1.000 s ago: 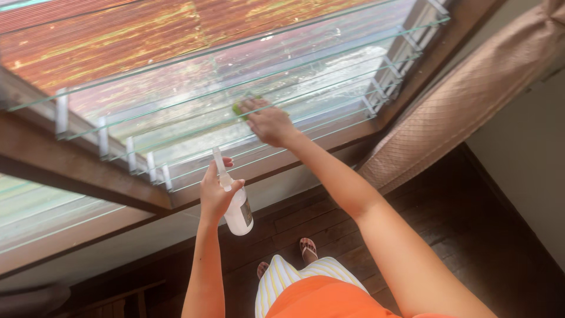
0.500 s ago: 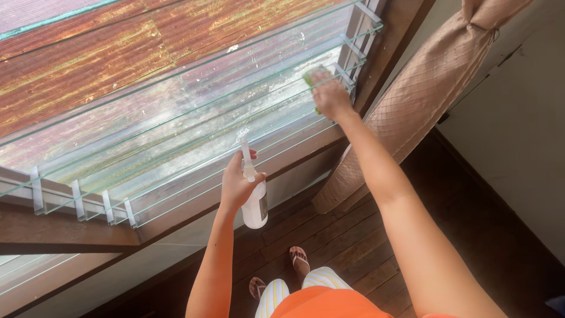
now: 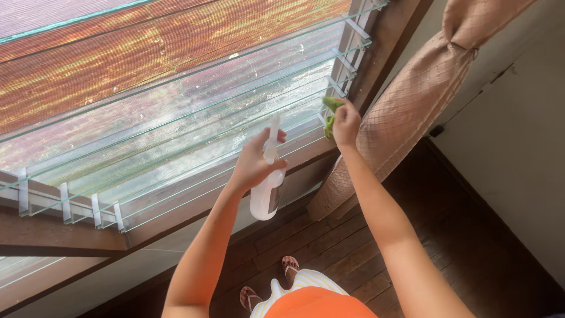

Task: The person cleans a glass window using a green cloth and a white spray bottle. They repeatedly spray the glass and wipe it in horizontal strokes, working across the window surface from left to right and top to bottom.

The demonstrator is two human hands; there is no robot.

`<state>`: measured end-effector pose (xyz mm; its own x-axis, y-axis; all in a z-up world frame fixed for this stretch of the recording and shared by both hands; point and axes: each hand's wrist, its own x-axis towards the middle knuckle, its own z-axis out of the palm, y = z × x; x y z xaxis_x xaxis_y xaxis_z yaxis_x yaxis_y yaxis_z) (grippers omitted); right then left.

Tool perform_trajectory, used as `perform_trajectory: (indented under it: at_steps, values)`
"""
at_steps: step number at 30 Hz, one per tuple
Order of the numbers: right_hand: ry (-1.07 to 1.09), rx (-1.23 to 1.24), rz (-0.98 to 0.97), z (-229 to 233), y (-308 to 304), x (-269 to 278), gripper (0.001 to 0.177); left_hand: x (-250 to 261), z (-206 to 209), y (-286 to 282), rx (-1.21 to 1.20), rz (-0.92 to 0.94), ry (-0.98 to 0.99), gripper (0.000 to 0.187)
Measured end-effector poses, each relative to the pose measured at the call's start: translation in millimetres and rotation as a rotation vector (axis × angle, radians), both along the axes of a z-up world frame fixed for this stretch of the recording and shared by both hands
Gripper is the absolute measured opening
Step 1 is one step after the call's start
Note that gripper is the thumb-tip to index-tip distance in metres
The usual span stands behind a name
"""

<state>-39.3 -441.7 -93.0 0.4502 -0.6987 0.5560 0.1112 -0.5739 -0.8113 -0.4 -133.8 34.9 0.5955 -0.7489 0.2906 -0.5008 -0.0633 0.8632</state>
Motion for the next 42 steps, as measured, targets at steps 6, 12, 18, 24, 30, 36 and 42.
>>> perform_trajectory:
  at_steps: [6, 12, 18, 24, 30, 36, 42]
  values:
    - [-0.556, 0.531, 0.145, 59, -12, -15, 0.040, 18, 46, -67, 0.092, -0.183, 0.230, 0.055]
    - [-0.601, 0.333, 0.073, 130, -41, 2, 0.043, 36, 56, -125, 0.057, -0.338, 0.476, 0.051]
    - [-0.637, 0.235, 0.065, 140, -68, 27, 0.043, 40, 60, -129, 0.075, -0.339, 0.454, 0.049]
    - [-0.610, 0.137, -0.013, 141, -65, 42, 0.040, 40, 64, -118, 0.064, -0.342, 0.413, 0.051]
    - [-0.500, -0.244, -0.190, 140, -50, 63, 0.022, 44, 55, -110, 0.048, -0.330, 0.444, 0.042]
    - [0.192, -0.551, -0.163, 165, -15, 71, 0.018, 39, 61, -79, -0.050, -0.324, 0.428, 0.043]
    - [0.574, -0.794, 0.246, 192, 5, 63, 0.044, 37, 66, -54, -0.065, -0.312, 0.431, 0.044]
